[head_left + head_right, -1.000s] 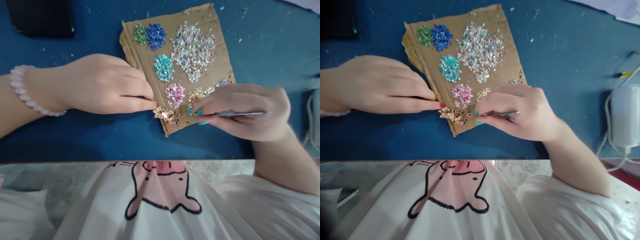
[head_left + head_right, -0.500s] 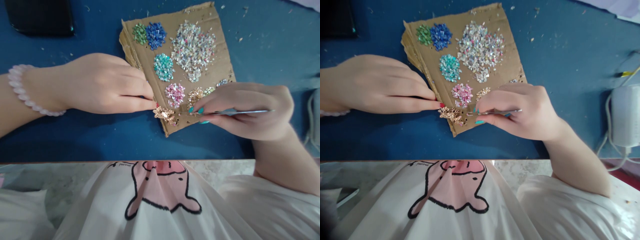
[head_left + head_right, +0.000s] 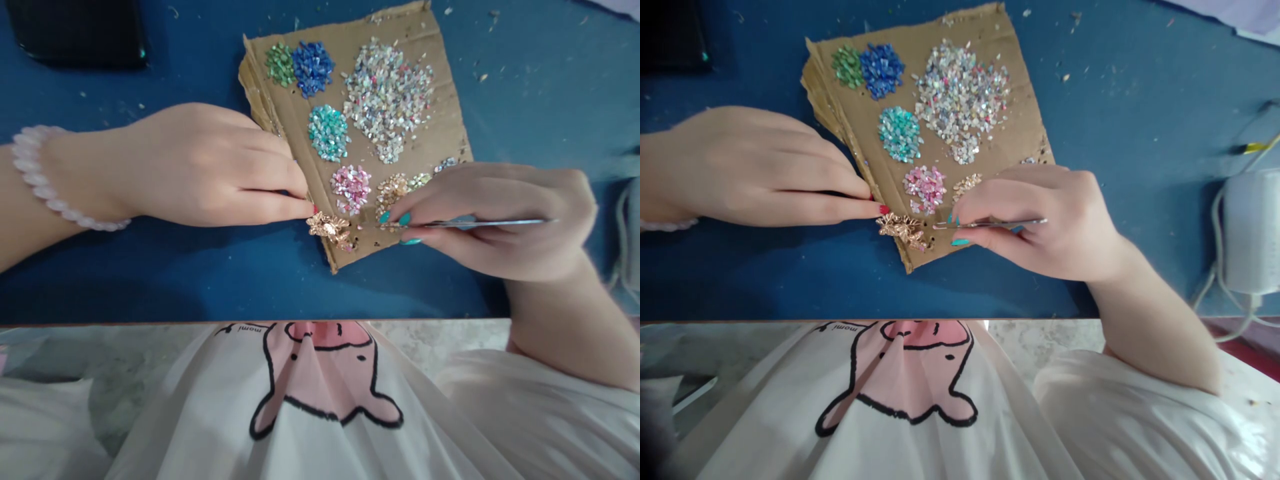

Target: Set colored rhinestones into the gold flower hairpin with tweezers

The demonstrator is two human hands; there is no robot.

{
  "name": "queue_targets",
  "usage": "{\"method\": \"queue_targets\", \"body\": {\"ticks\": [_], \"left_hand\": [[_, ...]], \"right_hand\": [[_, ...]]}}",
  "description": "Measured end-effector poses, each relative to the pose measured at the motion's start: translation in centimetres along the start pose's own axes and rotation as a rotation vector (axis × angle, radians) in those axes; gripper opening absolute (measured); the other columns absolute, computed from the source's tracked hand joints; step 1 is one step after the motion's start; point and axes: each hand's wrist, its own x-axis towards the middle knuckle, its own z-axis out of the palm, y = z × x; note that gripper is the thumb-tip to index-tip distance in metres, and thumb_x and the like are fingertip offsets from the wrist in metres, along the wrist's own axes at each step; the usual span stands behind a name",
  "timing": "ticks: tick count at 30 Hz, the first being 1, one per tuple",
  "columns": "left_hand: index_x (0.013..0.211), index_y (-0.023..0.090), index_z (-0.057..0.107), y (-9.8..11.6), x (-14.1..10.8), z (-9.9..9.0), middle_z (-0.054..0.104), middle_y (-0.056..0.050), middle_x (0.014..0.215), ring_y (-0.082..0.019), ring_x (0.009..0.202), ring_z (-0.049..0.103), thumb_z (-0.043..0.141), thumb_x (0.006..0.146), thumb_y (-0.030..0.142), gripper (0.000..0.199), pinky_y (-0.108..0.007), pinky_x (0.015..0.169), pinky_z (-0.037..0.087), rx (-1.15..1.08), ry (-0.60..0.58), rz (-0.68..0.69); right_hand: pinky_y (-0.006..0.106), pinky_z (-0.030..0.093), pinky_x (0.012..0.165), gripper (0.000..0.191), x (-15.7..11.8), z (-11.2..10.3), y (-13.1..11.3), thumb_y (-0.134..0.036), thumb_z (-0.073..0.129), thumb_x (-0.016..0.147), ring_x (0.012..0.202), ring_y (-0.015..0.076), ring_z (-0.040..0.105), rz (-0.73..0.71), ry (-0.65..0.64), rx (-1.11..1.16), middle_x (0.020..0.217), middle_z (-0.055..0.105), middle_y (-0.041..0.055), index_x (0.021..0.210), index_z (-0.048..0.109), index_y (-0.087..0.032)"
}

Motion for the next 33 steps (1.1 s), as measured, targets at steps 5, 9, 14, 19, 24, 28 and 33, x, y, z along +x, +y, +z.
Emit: {"method": "queue_targets", "body": {"ticks": [5,9,14,19,24,28,33], "left_hand": [[0.143,0.031,0.074,0.16,0.14,-0.21,0.079,0.004,0.125,-0.024,0.144,0.068,0.01,0.112,0.061,0.078,-0.049,0.123,0.054,-0.049,0.041,-0.027],[0.144,0.033,0.074,0.0,0.06,-0.11,0.08,0.004,0.125,-0.022,0.139,0.071,0.006,0.117,0.052,0.076,-0.043,0.122,0.056,0.073,0.063,0.067],[0.15,0.032,0.07,-0.33,-0.19,0.09,0.079,0.003,0.128,-0.022,0.138,0.071,0.003,0.119,0.043,0.075,-0.036,0.113,0.061,0.223,0.083,0.165],[0.156,0.033,0.064,-0.25,-0.42,0.0,0.079,0.002,0.127,-0.021,0.141,0.068,-0.003,0.119,0.038,0.077,-0.037,0.115,0.059,0.289,0.043,0.151],[0.15,0.037,0.069,-0.17,-0.27,0.25,0.078,0.005,0.131,-0.02,0.138,0.071,0.003,0.12,0.039,0.072,-0.038,0.122,0.056,0.195,0.084,0.164],[0.148,0.038,0.071,-0.17,-0.12,0.2,0.077,0.006,0.132,-0.02,0.14,0.07,0.003,0.12,0.044,0.074,-0.041,0.126,0.054,0.136,0.079,0.135],[0.148,0.039,0.071,-0.05,-0.05,-0.02,0.077,0.005,0.132,-0.022,0.145,0.067,-0.002,0.118,0.048,0.079,-0.045,0.126,0.053,0.132,0.048,0.102]], "right_hand": [[0.032,0.061,0.067,0.011,-0.07,0.08,0.03,-0.017,0.08,0.096,0.075,0.0187,0.078,0.016,0.009,0.001,0.088,0.081,0.0016,0.095,0.076,-0.027],[0.032,0.061,0.065,0.01,0.04,0.12,-0.05,-0.017,0.08,0.096,0.074,0.0192,0.077,0.013,-0.017,-0.01,0.085,0.08,0.0008,0.095,0.075,-0.026],[0.032,0.062,0.065,0.01,0.1,0.11,-0.07,-0.017,0.08,0.096,0.074,0.0197,0.079,-0.01,-0.027,-0.005,0.086,0.081,0.0018,0.096,0.073,-0.024],[0.032,0.062,0.065,0.009,-0.01,0.12,-0.09,-0.018,0.079,0.098,0.073,0.0195,0.078,-0.003,-0.033,-0.019,0.086,0.082,0.0018,0.097,0.073,-0.025],[0.032,0.062,0.065,0.009,0.04,0.19,-0.13,-0.019,0.079,0.097,0.075,0.0198,0.079,0.019,-0.03,-0.01,0.088,0.082,0.0014,0.097,0.075,-0.027],[0.031,0.063,0.067,0.009,0.01,0.33,-0.06,-0.02,0.079,0.097,0.077,0.0194,0.08,0.028,-0.027,0.015,0.089,0.082,0.0008,0.096,0.076,-0.028],[0.031,0.064,0.071,0.008,-0.07,0.3,-0.04,-0.021,0.081,0.097,0.08,0.019,0.081,0.04,-0.012,0.019,0.09,0.083,-0.0004,0.098,0.078,-0.029]]}}
